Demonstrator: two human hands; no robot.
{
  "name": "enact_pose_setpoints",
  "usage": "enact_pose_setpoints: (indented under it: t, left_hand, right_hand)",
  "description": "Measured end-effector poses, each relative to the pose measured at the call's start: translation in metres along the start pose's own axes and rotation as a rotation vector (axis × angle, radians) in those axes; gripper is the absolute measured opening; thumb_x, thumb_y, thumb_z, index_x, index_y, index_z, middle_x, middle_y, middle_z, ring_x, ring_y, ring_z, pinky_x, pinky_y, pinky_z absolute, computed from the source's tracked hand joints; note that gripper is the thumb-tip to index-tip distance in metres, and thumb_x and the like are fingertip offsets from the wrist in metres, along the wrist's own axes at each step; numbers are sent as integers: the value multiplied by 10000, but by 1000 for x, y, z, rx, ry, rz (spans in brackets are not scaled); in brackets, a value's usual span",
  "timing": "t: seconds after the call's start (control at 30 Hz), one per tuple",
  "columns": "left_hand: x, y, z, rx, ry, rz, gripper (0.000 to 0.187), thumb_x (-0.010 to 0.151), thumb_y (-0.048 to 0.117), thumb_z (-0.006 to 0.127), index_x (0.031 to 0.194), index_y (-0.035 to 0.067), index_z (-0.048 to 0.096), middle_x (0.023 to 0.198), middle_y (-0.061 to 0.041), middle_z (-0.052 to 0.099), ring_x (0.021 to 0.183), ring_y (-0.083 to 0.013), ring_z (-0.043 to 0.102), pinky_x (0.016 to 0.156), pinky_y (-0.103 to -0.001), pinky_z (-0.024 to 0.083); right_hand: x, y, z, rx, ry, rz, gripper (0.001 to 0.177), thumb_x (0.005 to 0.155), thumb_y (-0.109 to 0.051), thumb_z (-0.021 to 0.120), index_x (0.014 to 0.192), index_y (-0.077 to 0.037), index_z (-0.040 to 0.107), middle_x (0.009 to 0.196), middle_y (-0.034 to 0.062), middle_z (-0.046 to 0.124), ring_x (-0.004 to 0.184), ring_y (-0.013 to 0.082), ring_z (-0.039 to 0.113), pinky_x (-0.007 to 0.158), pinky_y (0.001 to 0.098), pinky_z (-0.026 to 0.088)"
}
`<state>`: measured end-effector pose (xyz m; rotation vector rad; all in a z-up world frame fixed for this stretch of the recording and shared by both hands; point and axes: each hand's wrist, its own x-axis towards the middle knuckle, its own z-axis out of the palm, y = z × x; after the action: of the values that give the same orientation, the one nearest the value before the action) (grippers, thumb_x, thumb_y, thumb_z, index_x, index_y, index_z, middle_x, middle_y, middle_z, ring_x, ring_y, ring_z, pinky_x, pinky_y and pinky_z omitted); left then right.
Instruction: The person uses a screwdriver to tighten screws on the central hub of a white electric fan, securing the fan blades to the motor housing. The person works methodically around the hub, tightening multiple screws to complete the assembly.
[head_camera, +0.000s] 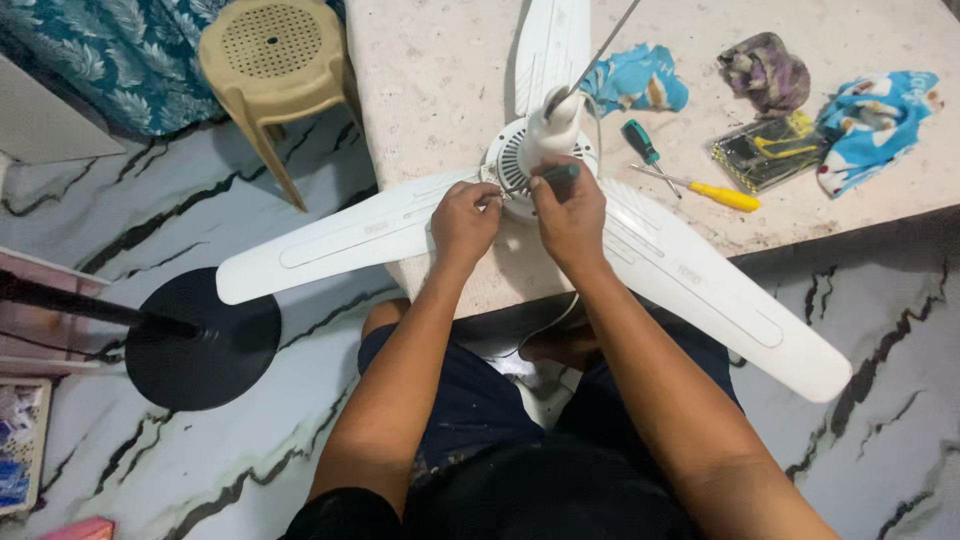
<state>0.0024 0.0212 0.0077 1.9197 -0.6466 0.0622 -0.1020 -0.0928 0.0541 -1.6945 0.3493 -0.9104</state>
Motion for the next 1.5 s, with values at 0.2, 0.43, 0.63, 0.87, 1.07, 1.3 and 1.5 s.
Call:
enact_pose_setpoints:
  t: [0.2,0.43,0.63,0.87,1.07,1.3,1.5]
  left_hand:
    - [-1,0,0,-2,-4,13,144,815,167,773,954,141,800,916,-34,734,848,-210,726,760,-340,563]
    - [0,-2,2,-17,9,20,157,802,167,780,954,134,798,906,-36,736,840,-198,734,754,-335,571]
    - [0,-2,3,-5,-1,-9,155,802,161,778,954,139,801,911,-34,736,843,-201,733,756,-338,568]
    - [-2,1,1,-4,-1,9,122,833,148,761,950,131,793,932,-28,733,851,-209,726,747,-341,565]
    - [-2,-4,4,17,3,38,136,859,121,736,980,133,798,943,-27,734,868,-228,723,744,-355,557]
    - [-3,-5,2,64,5,64,261,793,36,689,1007,140,797,981,-39,737,912,-269,711,782,-385,550]
    - [-5,-4,-2,38,-12,69,238,820,61,702,1024,147,788,986,-61,729,939,-293,709,800,-391,545]
  right_hand:
    - [1,-2,-1,19,-7,-22,216,984,-20,678,1193,4,630,1012,25,705,854,57,641,735,221,532]
    - [-1,3,0,20,-10,26,210,982,-28,681,1183,7,632,980,18,689,832,56,624,726,225,521]
    - [2,9,4,-1,-32,-35,217,983,-35,689,1186,8,624,1038,51,726,926,82,668,837,246,551]
    - [5,4,5,-99,-47,-77,219,987,-49,686,1192,6,631,1021,69,731,918,105,677,835,267,562]
    - [15,-13,6,-317,-145,-148,173,967,-90,702,1104,-2,645,918,136,750,826,187,745,756,322,572]
    - [34,-29,11,-553,-254,-98,206,912,-145,749,1020,5,657,860,200,732,769,326,728,703,398,560]
    - [55,-30,19,-739,-374,-124,317,880,-177,803,1047,15,614,873,244,710,841,433,713,747,475,561]
